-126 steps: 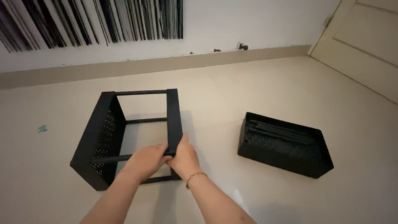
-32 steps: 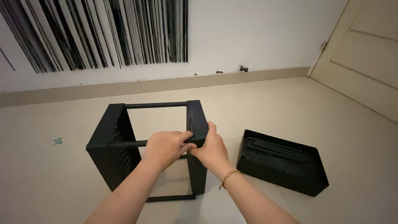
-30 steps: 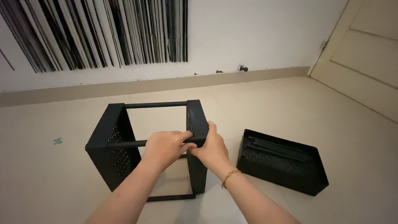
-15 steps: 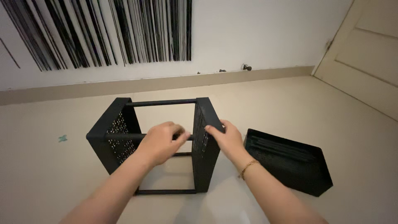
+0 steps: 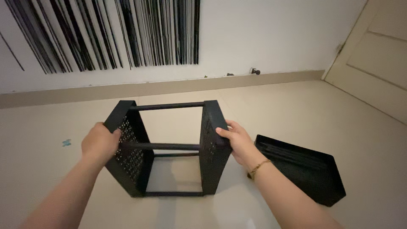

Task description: The person assembles a black perforated plastic storage unit by inserting black rods into slots on the side panels. They repeatedly insert and remove rods to adjust fit, then place the assembled frame upright and continue inserting rods into the remaining slots.

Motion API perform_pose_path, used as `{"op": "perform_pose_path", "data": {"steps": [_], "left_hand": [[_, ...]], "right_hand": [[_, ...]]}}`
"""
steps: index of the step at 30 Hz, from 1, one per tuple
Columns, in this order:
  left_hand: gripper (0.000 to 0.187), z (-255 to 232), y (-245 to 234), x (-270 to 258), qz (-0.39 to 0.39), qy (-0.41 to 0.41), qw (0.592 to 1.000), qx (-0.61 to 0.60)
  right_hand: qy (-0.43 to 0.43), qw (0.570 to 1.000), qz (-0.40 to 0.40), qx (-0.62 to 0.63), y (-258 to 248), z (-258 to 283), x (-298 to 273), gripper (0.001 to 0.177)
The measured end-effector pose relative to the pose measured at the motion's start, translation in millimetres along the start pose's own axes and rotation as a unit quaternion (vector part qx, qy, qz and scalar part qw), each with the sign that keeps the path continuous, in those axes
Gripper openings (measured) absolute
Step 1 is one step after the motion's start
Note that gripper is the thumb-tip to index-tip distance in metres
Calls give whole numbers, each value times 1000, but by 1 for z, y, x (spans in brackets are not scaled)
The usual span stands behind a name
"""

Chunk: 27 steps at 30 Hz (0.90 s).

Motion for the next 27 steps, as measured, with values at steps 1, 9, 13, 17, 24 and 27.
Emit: {"op": "perform_pose_path", "data": {"steps": [1, 9, 13, 17, 24, 27], "left_hand": [[56, 3, 3, 0, -24, 22, 998, -45], [72, 33, 52, -61, -53, 101, 927, -357], [81, 66, 114, -71, 103, -81, 956, -263], [89, 82, 132, -75, 106, -40, 972, -208], [118, 85, 153, -77, 309, -62, 946, -77], [150, 50, 93, -78, 49, 86, 995, -14]], "right_hand": [[-14, 1000, 14, 15, -3, 1, -1, 53], [-53, 989, 95, -98, -28, -56, -22, 61], [-13, 983, 72, -169, -49, -108, -35, 64], [13, 926, 68, -370, -61, -137, -43, 53], [14, 912, 68, -403, -49, -123, -62, 62], [34, 893, 32, -448, -40, -108, -67, 83]]}}
Point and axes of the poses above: each hand's wrist, its own x-axis towards the middle knuckle, its own y-axis out of the palm, z = x × y, the point moved 7 cm from there along x, towards the middle knuckle, and after that the axes turned 8 degrees about -y, right-handed, at the moved point
